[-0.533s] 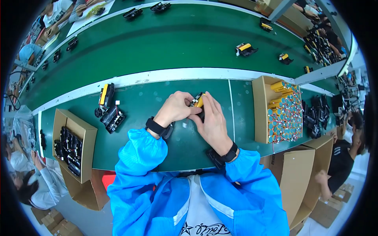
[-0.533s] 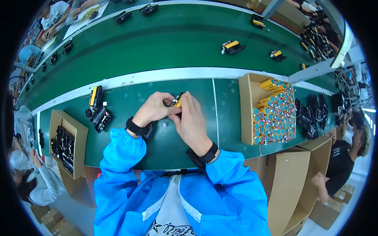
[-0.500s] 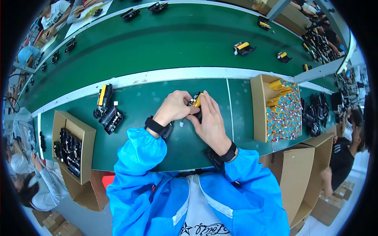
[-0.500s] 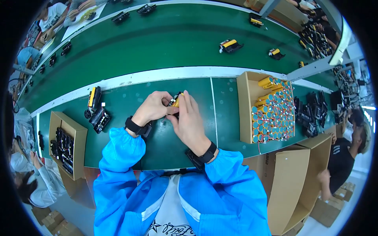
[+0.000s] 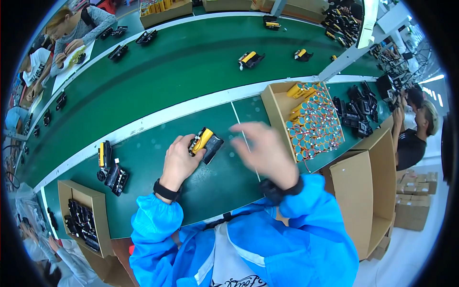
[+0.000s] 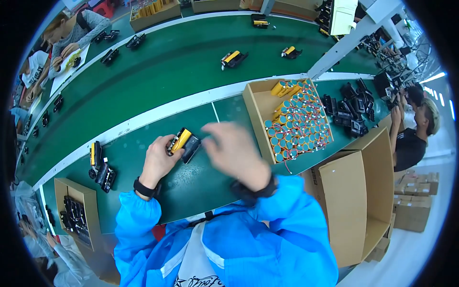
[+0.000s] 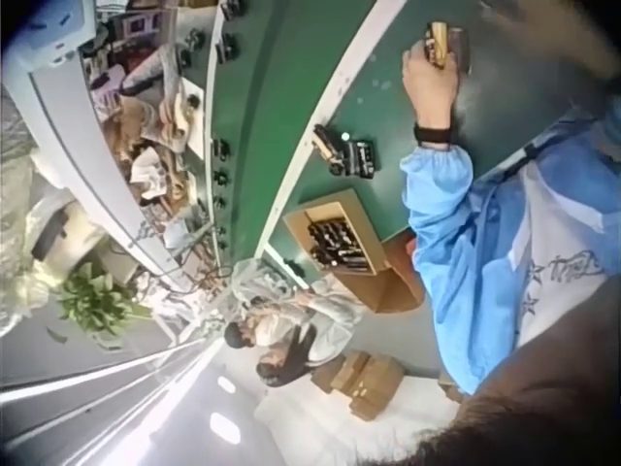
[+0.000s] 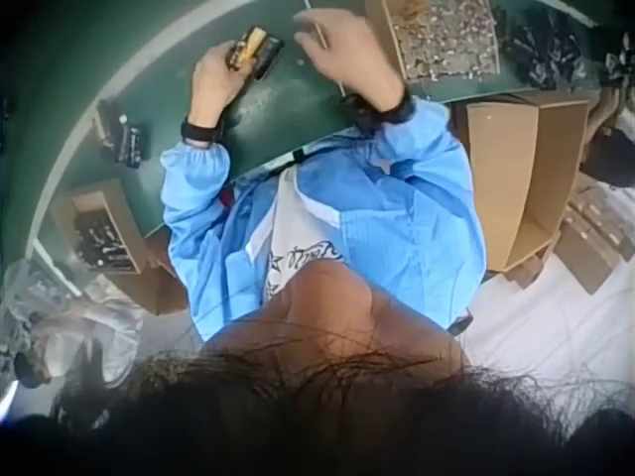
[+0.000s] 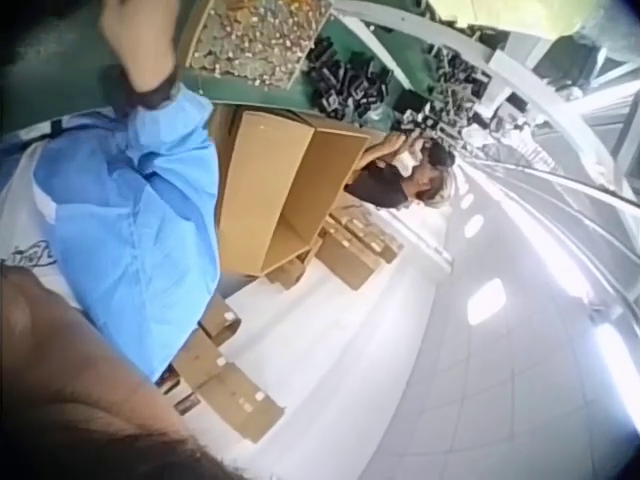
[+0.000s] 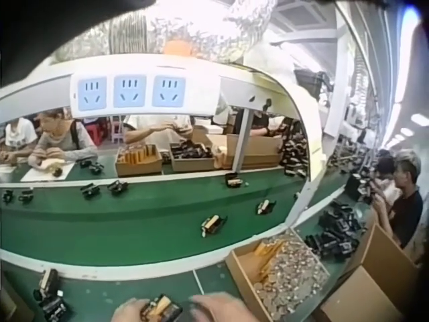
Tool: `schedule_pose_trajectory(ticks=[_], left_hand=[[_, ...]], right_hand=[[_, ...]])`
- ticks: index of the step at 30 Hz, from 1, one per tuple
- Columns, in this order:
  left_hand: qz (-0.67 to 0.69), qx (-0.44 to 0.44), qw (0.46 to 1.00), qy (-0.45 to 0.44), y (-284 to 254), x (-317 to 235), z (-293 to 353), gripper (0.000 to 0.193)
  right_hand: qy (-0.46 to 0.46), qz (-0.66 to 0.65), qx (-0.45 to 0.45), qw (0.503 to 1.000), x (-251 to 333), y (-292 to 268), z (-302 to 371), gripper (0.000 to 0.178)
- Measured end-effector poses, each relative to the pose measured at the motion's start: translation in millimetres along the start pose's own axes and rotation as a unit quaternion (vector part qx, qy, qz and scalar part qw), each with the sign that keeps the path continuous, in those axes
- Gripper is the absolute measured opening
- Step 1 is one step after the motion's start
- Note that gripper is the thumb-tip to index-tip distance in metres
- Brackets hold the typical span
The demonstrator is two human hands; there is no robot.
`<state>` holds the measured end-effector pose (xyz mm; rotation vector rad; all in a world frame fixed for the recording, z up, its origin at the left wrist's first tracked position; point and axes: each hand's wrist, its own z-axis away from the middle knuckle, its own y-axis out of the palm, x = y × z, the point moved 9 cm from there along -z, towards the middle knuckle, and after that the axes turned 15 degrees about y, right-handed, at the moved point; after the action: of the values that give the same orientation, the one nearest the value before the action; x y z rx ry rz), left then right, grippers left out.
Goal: The person assembles battery packs by hand by picking up a battery and a plastic housing, inserting the battery, and connecting the wires. They then place the assembled unit onto a conveyor belt and repeat the process.
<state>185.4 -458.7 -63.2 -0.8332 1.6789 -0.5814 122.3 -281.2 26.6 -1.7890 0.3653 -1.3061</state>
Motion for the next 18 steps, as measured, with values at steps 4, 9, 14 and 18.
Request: schedule_pose_trajectory(ticks=[4,9,14,18], left_hand=[[0.002,0.104,0.994,-0.038,7,3,-14,0.047],[0.045,0.118,0.989,-0.070,3,41,-72,0.047],[0.007,0.024,0.992,-0.120,-22,108,-136,0.049],[0.015,0.137,0.983,-0.119,-17,136,-185,0.046]], right_hand=[[0.105,0.168,-0.092,0.976,-75,-105,-65,0.030],[0.127,0.370,-0.102,0.914,-173,-124,-113,0.032],[0.120,0.364,-0.108,0.917,-176,-119,-124,0.032],[0.097,0.229,-0.146,0.958,-184,-129,-108,0.031]])
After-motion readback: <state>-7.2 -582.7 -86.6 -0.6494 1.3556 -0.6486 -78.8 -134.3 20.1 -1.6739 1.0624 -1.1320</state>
